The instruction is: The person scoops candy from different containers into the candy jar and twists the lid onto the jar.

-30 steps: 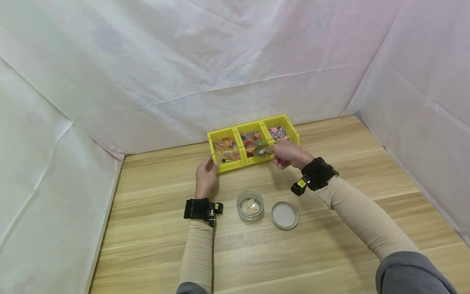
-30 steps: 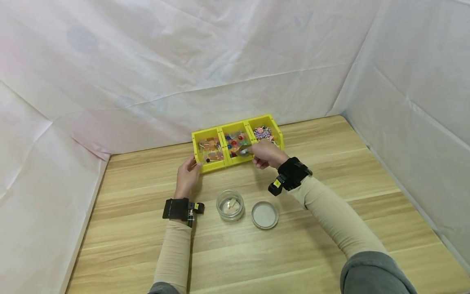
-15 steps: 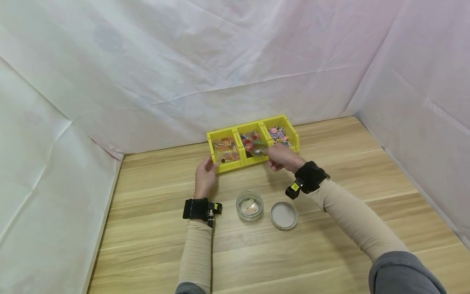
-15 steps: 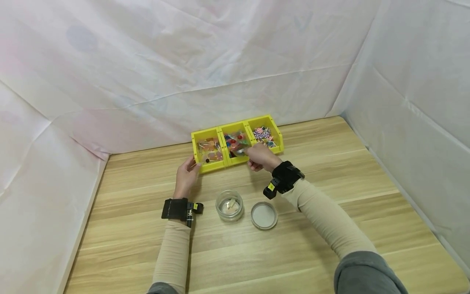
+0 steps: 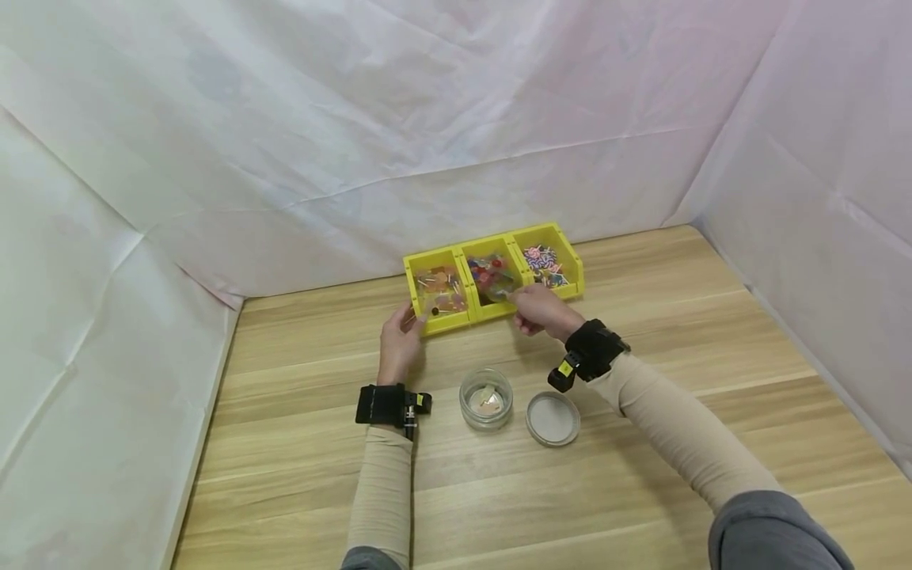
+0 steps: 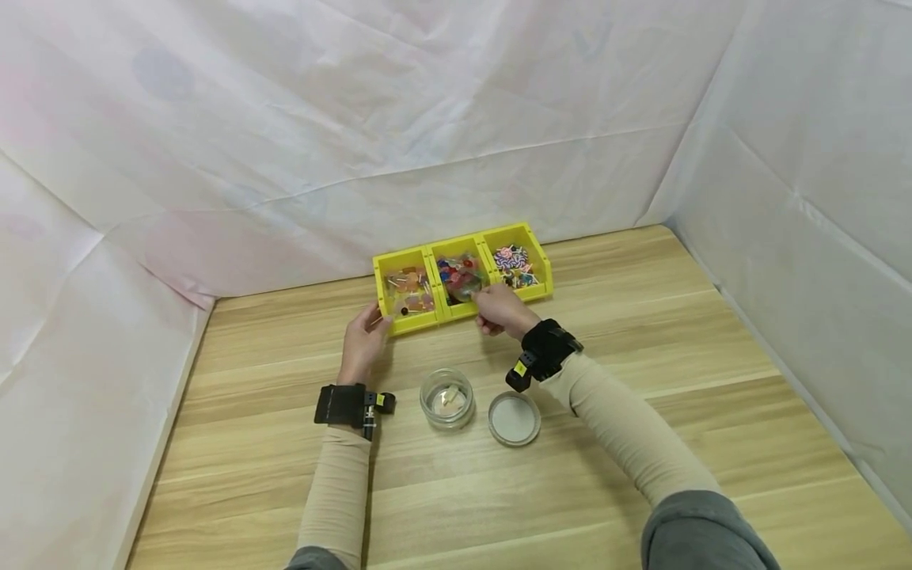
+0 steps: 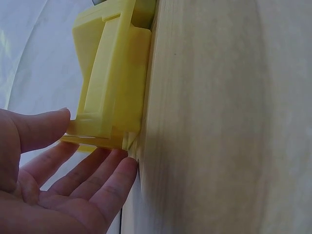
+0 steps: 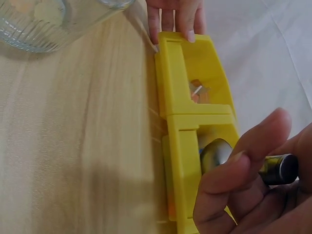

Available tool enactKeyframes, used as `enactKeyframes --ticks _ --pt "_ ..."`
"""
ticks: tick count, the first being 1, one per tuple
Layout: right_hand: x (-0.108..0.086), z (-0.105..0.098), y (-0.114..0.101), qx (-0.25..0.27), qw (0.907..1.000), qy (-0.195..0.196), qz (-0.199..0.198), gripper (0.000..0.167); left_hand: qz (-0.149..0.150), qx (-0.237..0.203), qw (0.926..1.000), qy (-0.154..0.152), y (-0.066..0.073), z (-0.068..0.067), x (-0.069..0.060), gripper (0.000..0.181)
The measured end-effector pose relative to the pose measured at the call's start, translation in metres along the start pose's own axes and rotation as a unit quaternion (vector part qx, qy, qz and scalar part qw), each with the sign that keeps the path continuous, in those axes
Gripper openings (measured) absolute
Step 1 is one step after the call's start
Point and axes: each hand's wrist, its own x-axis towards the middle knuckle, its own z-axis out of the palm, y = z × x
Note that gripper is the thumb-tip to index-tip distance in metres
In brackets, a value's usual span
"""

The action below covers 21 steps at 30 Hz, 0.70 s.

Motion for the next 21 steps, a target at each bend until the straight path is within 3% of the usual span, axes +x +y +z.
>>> enactKeyframes --ticks 9,21 --pt "0.007 0.008 0.009 0.009 0.9998 0.002 -0.016 0.038 -0.002 -0.006 1.0 -0.004 -0.001 -0.001 0.001 0.048" --pt "0.008 0.009 0.011 0.009 0.9999 0.004 -0.004 0.039 -0.003 -0.001 1.0 0.0 0.001 -0.001 -0.001 0.049"
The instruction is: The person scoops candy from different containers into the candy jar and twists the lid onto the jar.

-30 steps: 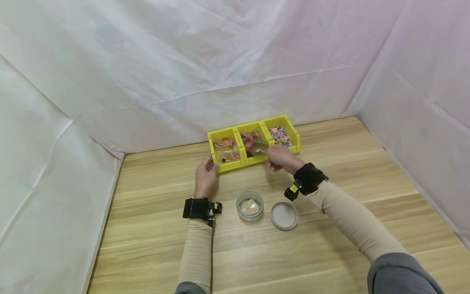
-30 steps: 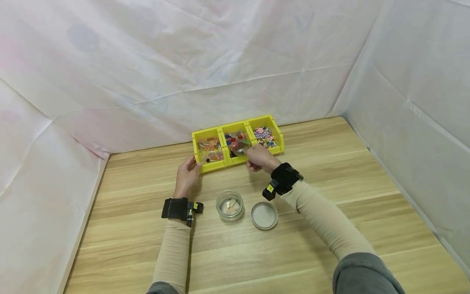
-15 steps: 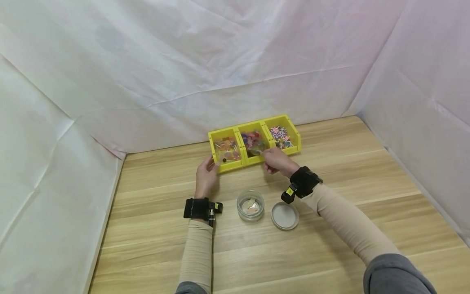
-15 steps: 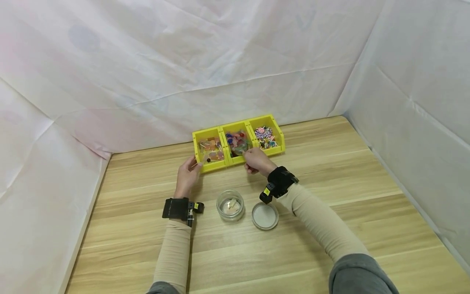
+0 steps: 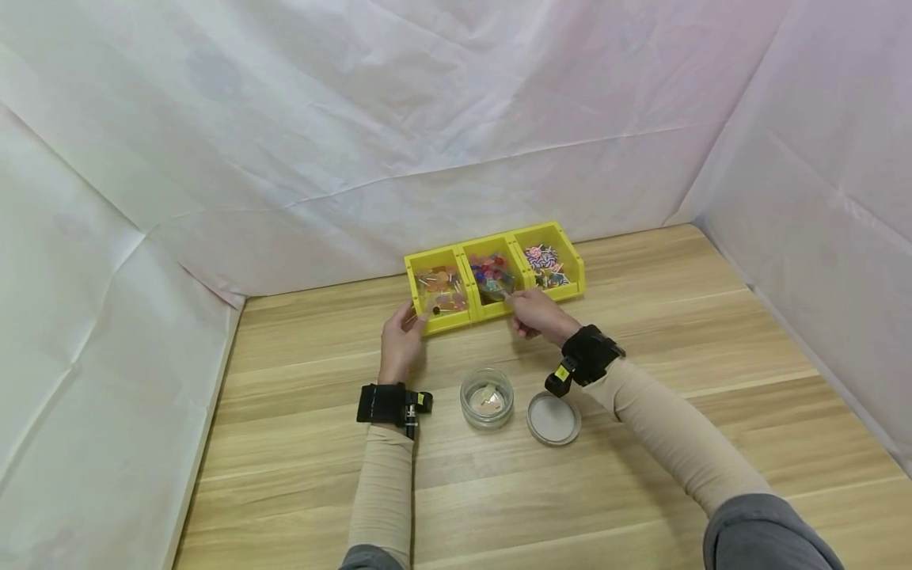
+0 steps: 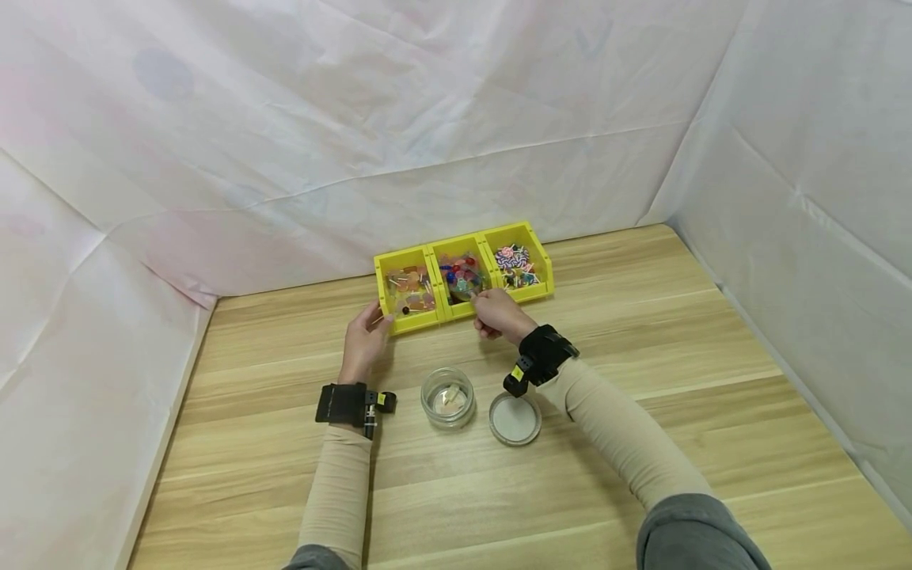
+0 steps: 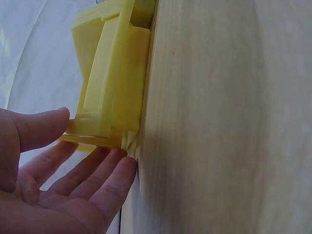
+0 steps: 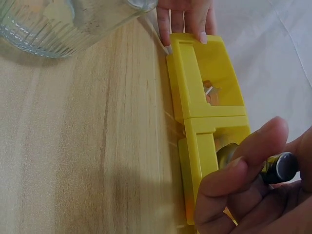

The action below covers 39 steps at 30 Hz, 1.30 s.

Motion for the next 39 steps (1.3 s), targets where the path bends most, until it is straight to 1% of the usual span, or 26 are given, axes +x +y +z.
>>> enactKeyframes --ticks 7,14,18,25,31,39 --pt "0.0022 -0.0004 0.0019 0.007 1.0 -0.004 0.0 0.04 0.001 0.004 1.0 0.002 -0.0002 0.0 0.0015 0.048" --pt "0.0023 0.0006 0.0026 0.016 0.9999 -0.007 0.002 0.038 -0.001 -0.004 1.0 -0.002 -0.0009 -0.0004 0.0014 0.047" --pt "0.0027 0.0007 0.0028 0.019 0.9998 -0.002 0.002 0.039 -0.003 0.001 1.0 -0.003 -0.0002 -0.0003 0.0021 0.047" --pt "0.0011 0.0 0.0039 0.011 0.9998 0.004 -0.015 0.041 -0.006 0.002 1.0 -0.001 0.0018 0.0 0.0013 0.048" --pt "0.002 -0.0018 0.0056 0.006 0.9998 0.016 -0.014 0.042 -0.004 -0.001 1.0 -0.003 0.0013 0.0008 0.0037 0.048" --pt "0.0025 -0.0026 0.0091 0.008 0.9996 0.021 -0.016 0.041 -0.004 0.004 1.0 -0.005 -0.0002 0.0 0.0039 0.049"
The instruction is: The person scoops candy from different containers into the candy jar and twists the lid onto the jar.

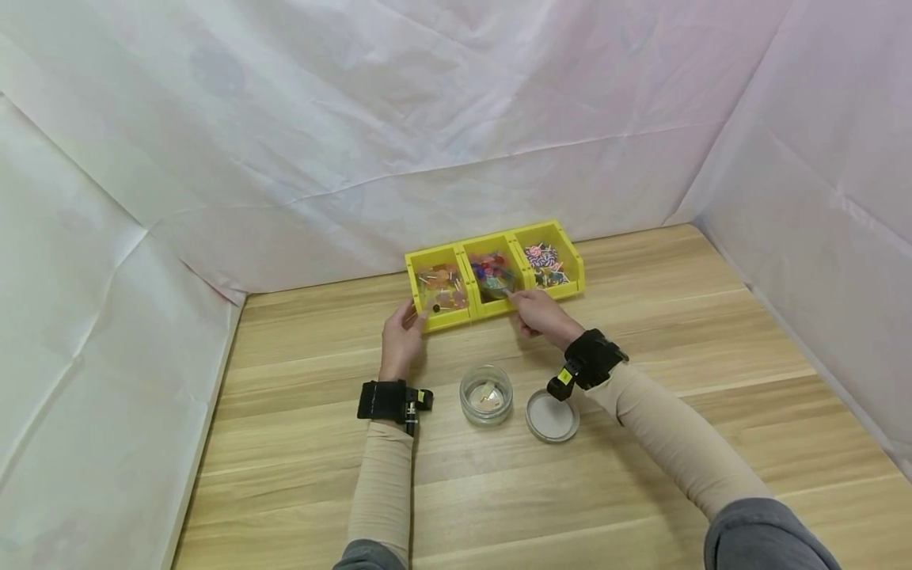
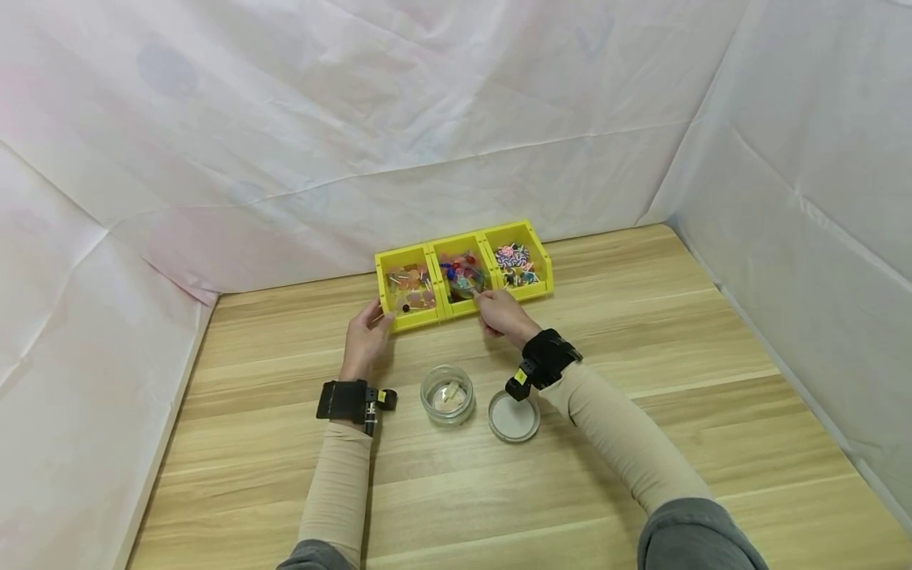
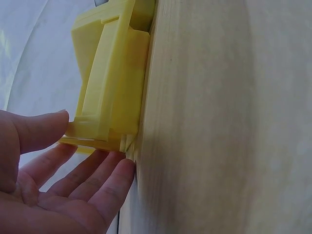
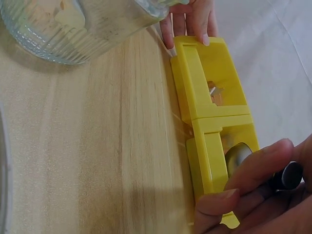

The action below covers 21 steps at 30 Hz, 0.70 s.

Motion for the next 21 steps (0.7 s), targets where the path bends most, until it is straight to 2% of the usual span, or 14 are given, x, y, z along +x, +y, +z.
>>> enactKeyframes --ticks 21 --pt "-0.0059 0.0002 0.0085 0.01 0.9999 0.005 -0.01 0.041 -0.004 -0.004 1.0 0.002 -0.0006 0.0039 0.0005 0.048"
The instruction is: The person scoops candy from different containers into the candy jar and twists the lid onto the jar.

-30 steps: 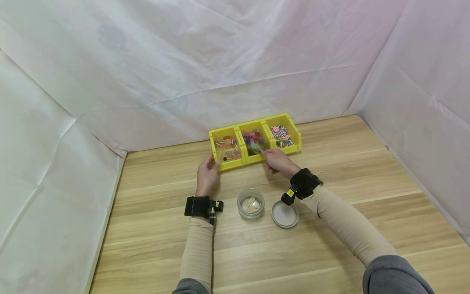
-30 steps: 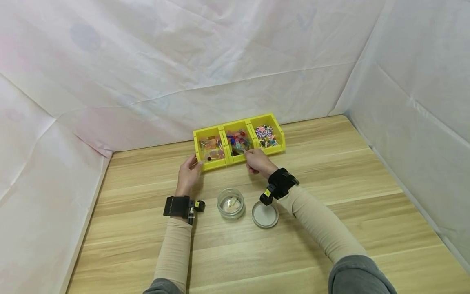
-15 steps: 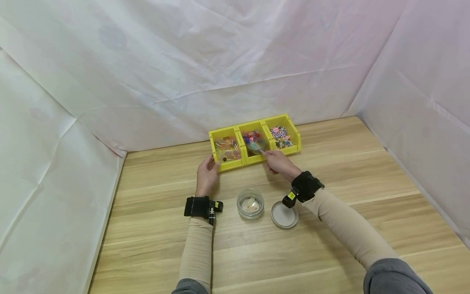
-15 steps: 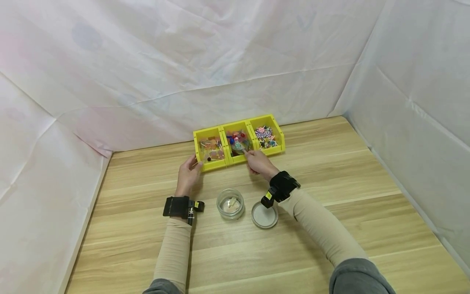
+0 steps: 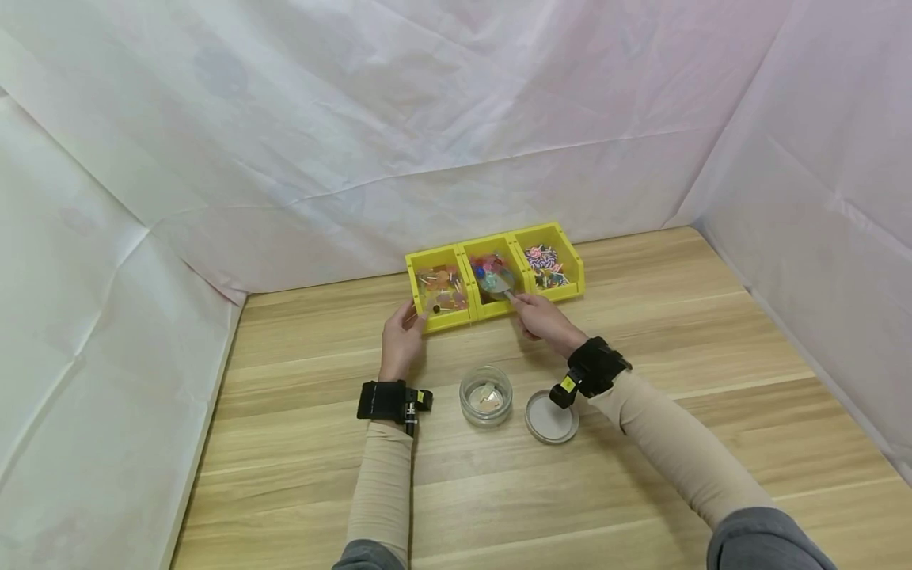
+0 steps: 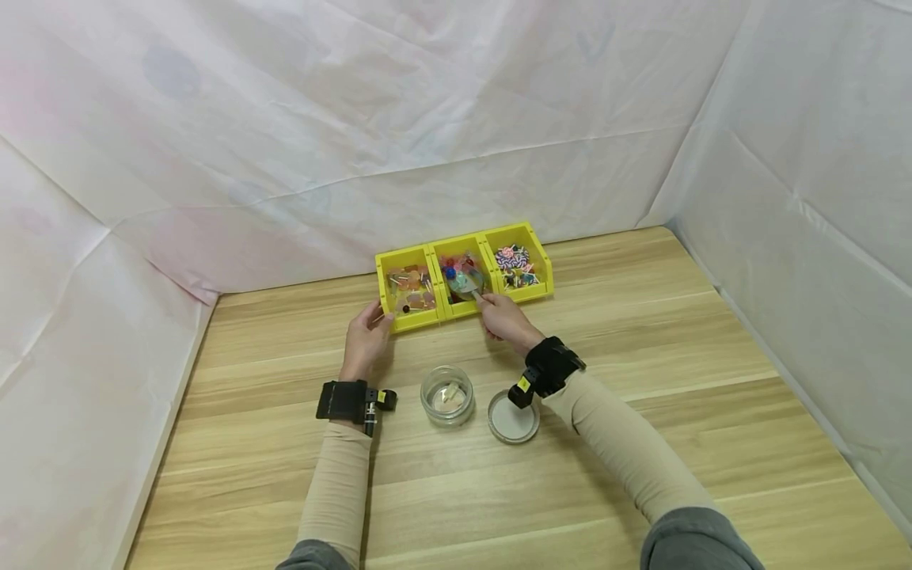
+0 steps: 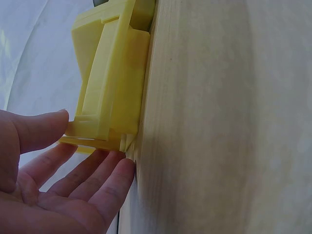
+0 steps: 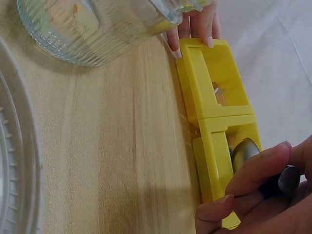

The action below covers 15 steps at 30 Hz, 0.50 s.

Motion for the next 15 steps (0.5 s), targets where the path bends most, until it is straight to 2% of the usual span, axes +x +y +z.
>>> enactKeyframes --ticks 15 --pt "-0.0073 -0.0046 0.0013 0.037 0.9991 -0.019 -0.01 0.044 0.002 0.0 1.0 -0.005 -0.0014 -0.0006 0.004 0.051"
